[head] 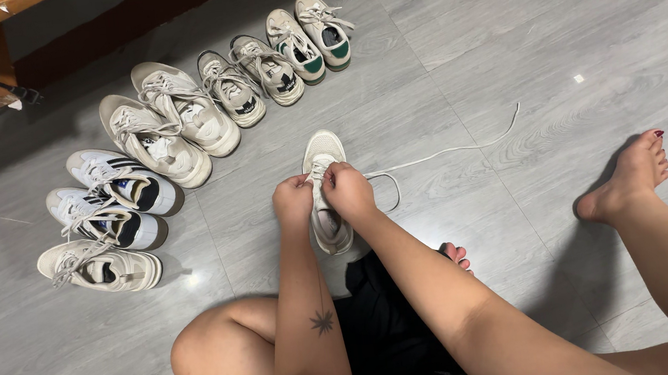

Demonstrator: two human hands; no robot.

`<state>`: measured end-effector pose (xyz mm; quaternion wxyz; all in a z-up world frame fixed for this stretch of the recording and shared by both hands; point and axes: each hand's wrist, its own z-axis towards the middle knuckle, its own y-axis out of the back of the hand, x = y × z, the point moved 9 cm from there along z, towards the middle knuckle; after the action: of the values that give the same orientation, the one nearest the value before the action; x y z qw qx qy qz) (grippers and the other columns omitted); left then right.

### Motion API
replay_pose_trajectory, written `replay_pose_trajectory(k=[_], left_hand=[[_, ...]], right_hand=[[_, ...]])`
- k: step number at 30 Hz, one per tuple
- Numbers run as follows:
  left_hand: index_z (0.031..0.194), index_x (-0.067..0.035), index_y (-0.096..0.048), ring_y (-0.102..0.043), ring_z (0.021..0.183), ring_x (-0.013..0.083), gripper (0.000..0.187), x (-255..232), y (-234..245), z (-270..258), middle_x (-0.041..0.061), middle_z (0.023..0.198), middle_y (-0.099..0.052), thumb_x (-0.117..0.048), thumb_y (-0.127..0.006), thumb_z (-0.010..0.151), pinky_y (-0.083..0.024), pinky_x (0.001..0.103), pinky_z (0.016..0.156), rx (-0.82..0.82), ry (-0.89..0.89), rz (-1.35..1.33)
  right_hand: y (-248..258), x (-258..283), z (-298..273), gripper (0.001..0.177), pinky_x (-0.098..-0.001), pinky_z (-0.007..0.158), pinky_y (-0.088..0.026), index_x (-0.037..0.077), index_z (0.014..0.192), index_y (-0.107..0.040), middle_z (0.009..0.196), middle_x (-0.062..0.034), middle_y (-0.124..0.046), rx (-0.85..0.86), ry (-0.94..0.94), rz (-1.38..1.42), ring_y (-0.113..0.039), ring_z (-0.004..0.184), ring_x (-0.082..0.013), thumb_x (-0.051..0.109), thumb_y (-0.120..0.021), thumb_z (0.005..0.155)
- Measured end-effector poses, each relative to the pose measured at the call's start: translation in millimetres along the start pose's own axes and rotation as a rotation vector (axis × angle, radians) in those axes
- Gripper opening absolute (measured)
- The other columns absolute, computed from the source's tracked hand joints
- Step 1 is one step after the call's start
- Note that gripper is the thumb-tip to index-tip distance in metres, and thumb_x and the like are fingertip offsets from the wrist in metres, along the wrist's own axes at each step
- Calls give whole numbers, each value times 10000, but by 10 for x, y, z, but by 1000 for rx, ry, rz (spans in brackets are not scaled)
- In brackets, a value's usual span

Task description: The person sits on the floor and repeatedly threads a white shoelace through the eyelets of a single white sneaker. They pull the lace through multiple times, adjusting the tension, but do not complete the lacing or tie a knot.

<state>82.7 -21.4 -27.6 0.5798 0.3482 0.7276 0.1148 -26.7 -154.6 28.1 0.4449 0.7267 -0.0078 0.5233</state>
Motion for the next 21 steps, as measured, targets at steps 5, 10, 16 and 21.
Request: replay_pose_trajectory(k=[5,10,16,21], left_hand=[[1081,-98,-797,-758,829,226,254,-7,1,-1,117,917,-790,-193,-737,854,-560,335,796,10,10,-5],[1078,-99,-799,-755,840,227,255,7,-20,2,119,931,-791,-195,-735,851,-556,339,801,-1,-3,13],[1090,-85,-770,-750,880,200,301,-57,-41,52,111,976,-787,-208,-765,815,-561,334,798,21,-125,-78],[1073,-102,-757,-731,770,259,246,60,0,-27,106,909,-779,-291,-687,932,-556,381,728,-63,40,-67]], right_hand=[[-23,22,12,145,-468,755,-539,70,940,-685,1014,-128,-703,2,37,-33,-685,890,-349,206,-668,892],[-48,5,38,142,-477,749,-536,77,935,-684,1009,-117,-699,-1,43,-73,-682,901,-348,212,-664,896],[-46,79,23,113,-477,747,-537,129,956,-705,1015,-84,-692,-36,73,-106,-682,894,-341,225,-655,926],[-2,203,15,119,-482,728,-533,154,1005,-696,1043,-72,-674,-13,68,-107,-682,886,-337,227,-654,921]])
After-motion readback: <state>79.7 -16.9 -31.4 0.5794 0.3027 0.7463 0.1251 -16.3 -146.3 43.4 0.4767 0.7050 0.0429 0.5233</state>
